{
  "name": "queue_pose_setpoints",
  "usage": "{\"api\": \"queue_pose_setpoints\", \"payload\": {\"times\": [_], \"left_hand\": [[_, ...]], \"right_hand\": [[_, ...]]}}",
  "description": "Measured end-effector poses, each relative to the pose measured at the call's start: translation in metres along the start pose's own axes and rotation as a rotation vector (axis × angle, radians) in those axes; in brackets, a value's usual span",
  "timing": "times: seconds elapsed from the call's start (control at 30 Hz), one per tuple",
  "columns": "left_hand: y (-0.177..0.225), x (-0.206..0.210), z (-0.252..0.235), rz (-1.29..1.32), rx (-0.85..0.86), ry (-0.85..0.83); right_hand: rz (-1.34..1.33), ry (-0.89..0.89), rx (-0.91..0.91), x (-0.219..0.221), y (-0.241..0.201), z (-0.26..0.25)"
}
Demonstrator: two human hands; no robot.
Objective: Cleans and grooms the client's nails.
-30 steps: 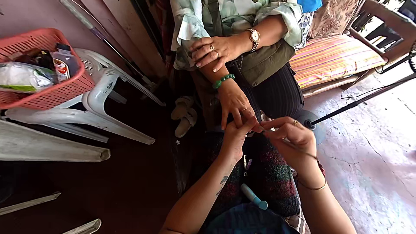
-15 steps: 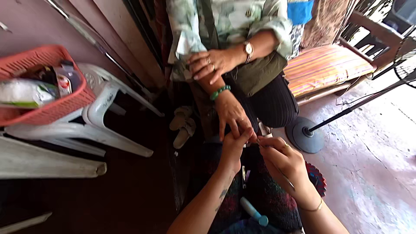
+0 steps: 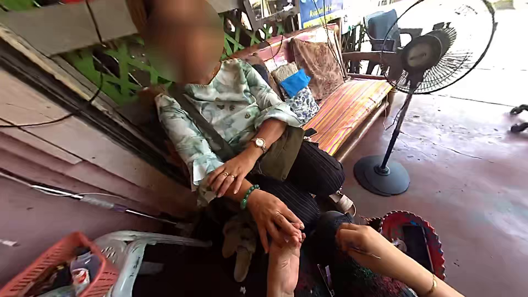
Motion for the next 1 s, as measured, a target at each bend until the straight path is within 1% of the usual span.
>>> {"api": "queue_pose_setpoints", "payload": {"times": [0.1,0.17,0.23,0.33,0.43,0.53,0.6,0.67,0.77,0.83,0.9,0.93,1.0], "left_hand": [[-0.003,0.004,0.000,0.031,-0.021,0.012],[-0.005,0.007,-0.004,0.043,-0.010,-0.003],[-0.007,0.009,-0.006,0.061,0.005,0.002],[-0.011,0.012,-0.009,0.081,0.009,0.063],[-0.014,0.020,-0.012,0.047,0.016,0.121],[-0.013,0.033,-0.014,-0.004,0.021,0.143],[-0.012,0.036,-0.015,-0.012,0.036,0.142],[-0.012,0.036,-0.015,-0.016,0.042,0.144],[-0.012,0.035,-0.016,-0.074,0.075,0.116],[-0.012,0.032,-0.011,-0.115,0.089,0.115],[-0.010,0.030,-0.009,-0.168,0.081,0.168],[-0.009,0.032,-0.011,-0.196,0.079,0.165],[-0.007,0.036,-0.015,-0.224,0.072,0.113]], "right_hand": [[0.010,-0.057,0.104,0.001,0.019,0.025],[0.003,-0.046,0.138,-0.003,0.034,0.037],[-0.069,0.006,0.164,-0.007,0.045,0.043],[-0.107,0.078,0.190,-0.010,0.059,0.048],[-0.123,0.163,0.174,-0.016,0.060,0.045],[-0.176,0.236,0.135,-0.024,0.051,0.036],[-0.237,0.269,0.104,-0.028,0.043,0.025],[-0.436,0.288,0.064,-0.031,0.030,0.007],[-0.728,0.279,-0.033,-0.032,-0.015,-0.037],[-0.816,0.208,-0.128,-0.018,-0.050,-0.070],[-0.781,0.137,-0.181,0.000,-0.070,-0.104],[-0.696,0.163,-0.202,0.003,-0.073,-0.119],[-0.492,0.316,-0.223,-0.012,-0.069,-0.135]]}}
Point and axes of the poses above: each hand's wrist, its own z-axis away from the middle knuckle, its own x-axis out of the palm, y = z × x, the point moved 9 cm from there along -z, towards the middle knuckle, and after that the axes turned 8 degrees about -z, right-handed, at the moved point
